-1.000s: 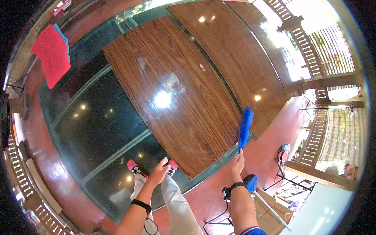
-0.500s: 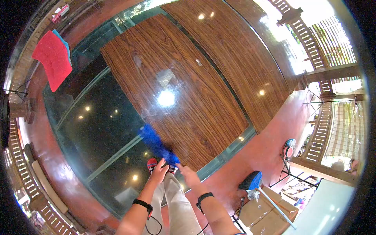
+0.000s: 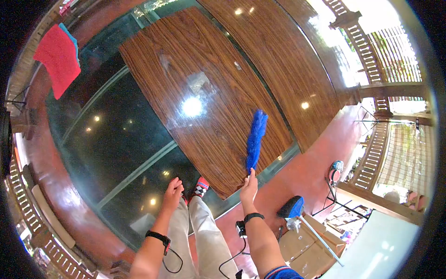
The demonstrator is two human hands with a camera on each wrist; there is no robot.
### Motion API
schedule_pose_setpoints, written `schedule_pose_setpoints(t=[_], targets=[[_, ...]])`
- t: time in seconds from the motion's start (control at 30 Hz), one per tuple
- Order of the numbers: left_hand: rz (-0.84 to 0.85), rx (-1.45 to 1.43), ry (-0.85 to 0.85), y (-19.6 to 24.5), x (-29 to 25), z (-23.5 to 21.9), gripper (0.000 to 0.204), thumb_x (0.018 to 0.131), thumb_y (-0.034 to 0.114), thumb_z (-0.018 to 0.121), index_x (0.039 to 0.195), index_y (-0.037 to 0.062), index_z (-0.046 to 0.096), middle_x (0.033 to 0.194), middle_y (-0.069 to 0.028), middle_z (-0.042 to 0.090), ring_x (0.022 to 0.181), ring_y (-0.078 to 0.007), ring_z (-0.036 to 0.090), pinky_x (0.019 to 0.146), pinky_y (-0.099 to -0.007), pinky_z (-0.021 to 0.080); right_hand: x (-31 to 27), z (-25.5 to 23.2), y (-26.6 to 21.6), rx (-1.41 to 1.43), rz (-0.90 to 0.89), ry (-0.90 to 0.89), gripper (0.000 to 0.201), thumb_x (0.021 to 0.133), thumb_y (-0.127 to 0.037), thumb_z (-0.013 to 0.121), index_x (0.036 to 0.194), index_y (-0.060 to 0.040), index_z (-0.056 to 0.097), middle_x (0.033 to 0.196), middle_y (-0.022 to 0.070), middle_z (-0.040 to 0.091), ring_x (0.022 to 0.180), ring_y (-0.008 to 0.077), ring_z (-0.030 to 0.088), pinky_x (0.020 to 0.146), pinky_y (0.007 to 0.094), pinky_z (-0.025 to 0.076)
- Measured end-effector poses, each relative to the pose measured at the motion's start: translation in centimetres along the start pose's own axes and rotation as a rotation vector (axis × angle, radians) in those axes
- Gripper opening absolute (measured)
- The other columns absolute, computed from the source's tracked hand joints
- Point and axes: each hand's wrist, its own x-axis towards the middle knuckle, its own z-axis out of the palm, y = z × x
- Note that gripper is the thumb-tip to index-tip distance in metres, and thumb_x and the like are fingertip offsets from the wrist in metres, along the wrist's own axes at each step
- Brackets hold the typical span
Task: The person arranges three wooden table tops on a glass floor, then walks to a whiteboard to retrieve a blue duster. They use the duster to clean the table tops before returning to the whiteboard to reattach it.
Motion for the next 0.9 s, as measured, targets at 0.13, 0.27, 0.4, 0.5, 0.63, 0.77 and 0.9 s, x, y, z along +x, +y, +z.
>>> schedule_pose_setpoints(t=[0.13, 0.27, 0.4, 0.5, 0.63, 0.77, 0.9], targets=[[-0.079, 0.039, -0.082, 2.1, -1.0, 0.6, 0.056, 0.097, 0.028, 0.056, 0.144, 0.0048, 0.036, 0.136, -0.0157, 0.052, 0.105, -0.0210, 0.061, 0.085, -0.0306, 0.049, -2.7, -0.1, 2.9, 0.014, -0.112, -0.299, 0.053, 0.092, 0.001, 0.050, 0.142, -0.0139, 0.043, 0.099, 0.0190, 0.059, 0.092, 0.0346, 0.059, 0.084, 0.0401, 0.047], [-0.131, 0.024, -0.102, 2.7, -1.5, 1.6, 0.054, 0.097, 0.025, 0.055, 0.141, 0.0000, 0.038, 0.136, -0.0210, 0.051, 0.110, -0.0251, 0.061, 0.095, -0.0323, 0.047, -6.8, 0.9, 2.2, 0.106, -0.173, -0.595, 0.053, 0.090, 0.003, 0.049, 0.139, -0.0142, 0.045, 0.098, 0.0190, 0.059, 0.092, 0.0353, 0.060, 0.084, 0.0407, 0.048], [-0.018, 0.064, -0.052, 1.3, -1.4, 2.2, 0.052, 0.095, 0.022, 0.057, 0.140, -0.0001, 0.040, 0.135, -0.0203, 0.051, 0.109, -0.0257, 0.062, 0.094, -0.0328, 0.047, -8.7, 0.9, -3.3, 0.102, -0.321, -0.924, 0.055, 0.085, 0.005, 0.050, 0.136, -0.0149, 0.049, 0.093, 0.0177, 0.058, 0.093, 0.0342, 0.060, 0.081, 0.0425, 0.048], [0.077, 0.093, 0.029, 2.2, -1.4, 1.1, 0.051, 0.094, 0.020, 0.058, 0.138, -0.0003, 0.042, 0.134, -0.0199, 0.051, 0.108, -0.0255, 0.062, 0.095, -0.0332, 0.047, -9.0, 1.5, -6.0, 0.081, -0.409, -0.910, 0.054, 0.084, 0.004, 0.050, 0.135, -0.0140, 0.050, 0.088, 0.0171, 0.056, 0.088, 0.0338, 0.060, 0.079, 0.0430, 0.047], [0.134, 0.074, 0.092, 5.5, -1.8, -0.5, 0.048, 0.094, 0.016, 0.058, 0.136, -0.0008, 0.045, 0.133, -0.0191, 0.051, 0.114, -0.0234, 0.057, 0.098, -0.0334, 0.044, -6.6, 0.5, -8.6, 0.189, -0.411, -0.491, 0.052, 0.085, 0.001, 0.050, 0.135, -0.0112, 0.049, 0.087, 0.0159, 0.055, 0.082, 0.0337, 0.056, 0.075, 0.0428, 0.046], [0.098, 0.061, 0.053, 6.7, -1.2, -0.7, 0.046, 0.095, 0.014, 0.055, 0.137, -0.0008, 0.044, 0.135, -0.0188, 0.050, 0.118, -0.0231, 0.054, 0.100, -0.0336, 0.043, -4.4, -0.5, -5.4, -0.019, -0.433, -0.434, 0.053, 0.084, -0.003, 0.057, 0.135, -0.0126, 0.049, 0.086, 0.0123, 0.056, 0.082, 0.0305, 0.057, 0.073, 0.0408, 0.046], [0.022, 0.152, -0.002, 7.0, -1.5, 1.5, 0.046, 0.095, 0.015, 0.055, 0.138, 0.0000, 0.045, 0.135, -0.0189, 0.051, 0.115, -0.0231, 0.056, 0.099, -0.0334, 0.044, -4.7, -2.3, -3.5, -0.026, -0.443, -0.434, 0.052, 0.087, -0.003, 0.054, 0.137, -0.0159, 0.050, 0.087, 0.0124, 0.057, 0.084, 0.0316, 0.059, 0.074, 0.0412, 0.049]])
